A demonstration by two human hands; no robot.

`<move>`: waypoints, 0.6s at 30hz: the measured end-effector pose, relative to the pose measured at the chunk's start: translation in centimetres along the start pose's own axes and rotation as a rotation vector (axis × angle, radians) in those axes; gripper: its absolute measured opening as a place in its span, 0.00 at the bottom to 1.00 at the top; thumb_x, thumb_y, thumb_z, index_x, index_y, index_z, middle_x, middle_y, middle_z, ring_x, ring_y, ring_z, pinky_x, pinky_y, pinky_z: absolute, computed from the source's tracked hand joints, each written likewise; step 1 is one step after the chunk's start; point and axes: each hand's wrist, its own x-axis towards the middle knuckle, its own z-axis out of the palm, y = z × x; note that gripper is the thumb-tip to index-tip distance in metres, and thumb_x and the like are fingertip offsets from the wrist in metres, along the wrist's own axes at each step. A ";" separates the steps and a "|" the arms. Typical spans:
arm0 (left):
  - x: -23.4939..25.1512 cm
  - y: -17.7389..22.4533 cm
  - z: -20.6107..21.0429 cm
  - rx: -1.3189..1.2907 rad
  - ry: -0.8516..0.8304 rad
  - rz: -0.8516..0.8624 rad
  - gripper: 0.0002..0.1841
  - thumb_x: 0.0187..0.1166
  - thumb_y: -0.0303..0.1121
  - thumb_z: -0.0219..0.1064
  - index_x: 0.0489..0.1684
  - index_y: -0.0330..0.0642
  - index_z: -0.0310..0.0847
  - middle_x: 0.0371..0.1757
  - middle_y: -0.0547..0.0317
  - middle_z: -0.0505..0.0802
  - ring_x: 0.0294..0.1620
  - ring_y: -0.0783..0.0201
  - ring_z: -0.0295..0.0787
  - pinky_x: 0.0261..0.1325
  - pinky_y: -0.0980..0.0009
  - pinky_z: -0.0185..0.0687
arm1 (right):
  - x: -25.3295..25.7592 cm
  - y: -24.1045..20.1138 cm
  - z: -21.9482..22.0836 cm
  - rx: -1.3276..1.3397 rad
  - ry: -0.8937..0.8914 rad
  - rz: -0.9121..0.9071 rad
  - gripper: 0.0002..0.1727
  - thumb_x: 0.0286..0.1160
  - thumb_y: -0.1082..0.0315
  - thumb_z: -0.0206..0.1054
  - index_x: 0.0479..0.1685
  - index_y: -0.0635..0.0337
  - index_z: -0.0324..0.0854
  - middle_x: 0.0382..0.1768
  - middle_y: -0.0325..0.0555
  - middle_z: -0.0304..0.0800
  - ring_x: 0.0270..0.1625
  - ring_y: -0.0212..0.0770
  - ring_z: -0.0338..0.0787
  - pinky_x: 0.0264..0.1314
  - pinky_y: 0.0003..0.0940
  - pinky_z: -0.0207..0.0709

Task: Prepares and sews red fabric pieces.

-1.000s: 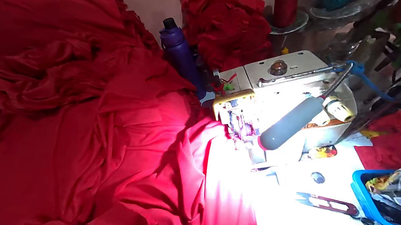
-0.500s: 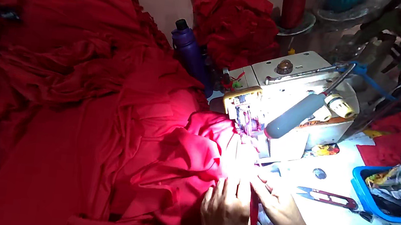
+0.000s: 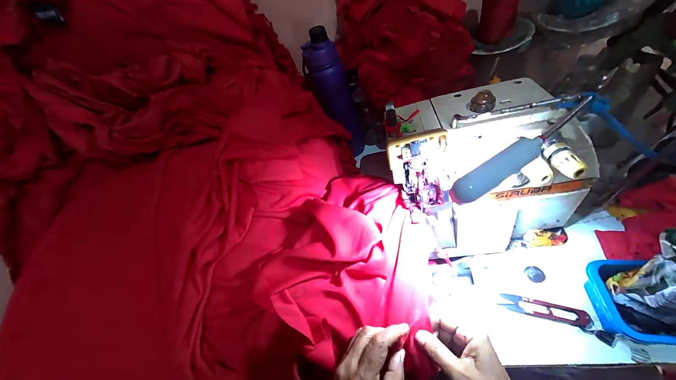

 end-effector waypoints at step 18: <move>-1.6 -1.2 -0.8 0.038 0.116 0.241 0.08 0.88 0.37 0.59 0.45 0.54 0.86 0.46 0.69 0.89 0.59 0.74 0.82 0.73 0.73 0.63 | -4.2 -1.6 -0.2 0.151 -0.130 0.058 0.08 0.73 0.79 0.62 0.46 0.62 0.83 0.31 0.26 0.92 0.32 0.18 0.90 0.38 0.17 0.85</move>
